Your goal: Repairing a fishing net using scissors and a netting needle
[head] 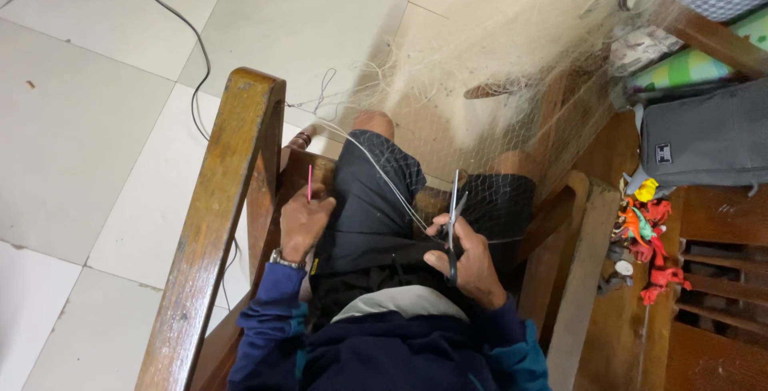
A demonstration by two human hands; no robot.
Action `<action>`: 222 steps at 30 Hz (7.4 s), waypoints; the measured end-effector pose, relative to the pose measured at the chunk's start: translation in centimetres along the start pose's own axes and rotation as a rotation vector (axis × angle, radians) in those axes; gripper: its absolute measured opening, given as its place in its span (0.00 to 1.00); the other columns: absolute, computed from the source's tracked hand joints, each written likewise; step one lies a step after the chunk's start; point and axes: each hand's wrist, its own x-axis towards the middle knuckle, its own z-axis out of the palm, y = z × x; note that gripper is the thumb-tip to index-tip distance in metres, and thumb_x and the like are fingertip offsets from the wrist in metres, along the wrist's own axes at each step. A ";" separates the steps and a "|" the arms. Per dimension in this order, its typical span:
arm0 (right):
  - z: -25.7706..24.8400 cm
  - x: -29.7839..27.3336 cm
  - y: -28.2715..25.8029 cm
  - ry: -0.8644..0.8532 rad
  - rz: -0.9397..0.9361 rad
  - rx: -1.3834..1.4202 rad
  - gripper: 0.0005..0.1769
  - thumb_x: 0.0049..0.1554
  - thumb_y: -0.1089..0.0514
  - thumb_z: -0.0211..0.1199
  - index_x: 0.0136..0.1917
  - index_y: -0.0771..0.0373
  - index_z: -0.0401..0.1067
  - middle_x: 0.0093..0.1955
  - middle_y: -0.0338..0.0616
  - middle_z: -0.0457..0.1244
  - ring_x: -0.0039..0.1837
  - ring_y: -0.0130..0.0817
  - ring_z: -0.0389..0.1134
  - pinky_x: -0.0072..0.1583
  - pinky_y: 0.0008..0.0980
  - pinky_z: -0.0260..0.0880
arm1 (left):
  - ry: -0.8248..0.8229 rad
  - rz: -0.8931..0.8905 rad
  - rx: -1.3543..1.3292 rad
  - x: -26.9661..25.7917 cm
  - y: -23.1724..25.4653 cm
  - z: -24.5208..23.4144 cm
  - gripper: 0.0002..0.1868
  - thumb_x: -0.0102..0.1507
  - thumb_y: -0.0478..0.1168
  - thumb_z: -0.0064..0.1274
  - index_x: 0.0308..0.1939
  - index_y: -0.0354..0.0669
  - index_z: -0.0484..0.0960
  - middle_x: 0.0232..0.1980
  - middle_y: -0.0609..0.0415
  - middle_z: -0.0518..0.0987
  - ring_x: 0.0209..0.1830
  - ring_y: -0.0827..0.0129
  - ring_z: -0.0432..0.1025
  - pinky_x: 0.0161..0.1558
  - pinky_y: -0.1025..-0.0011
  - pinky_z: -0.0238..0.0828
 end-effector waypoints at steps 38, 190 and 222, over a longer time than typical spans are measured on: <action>1.7 -0.5 -4.6 -0.033 0.046 -0.182 0.21 0.43 0.54 0.67 0.50 0.58 0.66 0.36 0.38 0.66 0.35 0.27 0.65 0.38 0.28 0.62 | -0.482 0.748 -0.625 -10.8 9.5 2.5 0.17 0.62 0.43 0.45 0.51 0.39 0.69 0.39 0.55 0.77 0.39 0.75 0.71 0.44 0.77 0.66; 0.8 -1.5 3.2 0.060 0.069 -0.271 0.02 0.46 0.62 0.63 0.34 0.57 0.76 0.27 0.44 0.63 0.29 0.35 0.64 0.32 0.30 0.62 | -0.389 0.075 -1.347 -5.1 6.8 8.6 0.16 0.52 0.25 0.54 0.41 0.38 0.70 0.33 0.41 0.79 0.23 0.68 0.74 0.10 0.87 0.60; 0.2 1.5 -8.2 -0.106 0.078 -0.450 0.19 0.55 0.56 0.48 0.60 0.62 0.56 0.57 0.48 0.59 0.51 0.38 0.64 0.51 0.35 0.60 | -0.826 0.152 -1.681 -4.5 2.0 5.6 0.07 0.57 0.26 0.48 0.38 0.38 0.73 0.33 0.46 0.76 0.14 0.79 0.56 0.26 0.76 0.63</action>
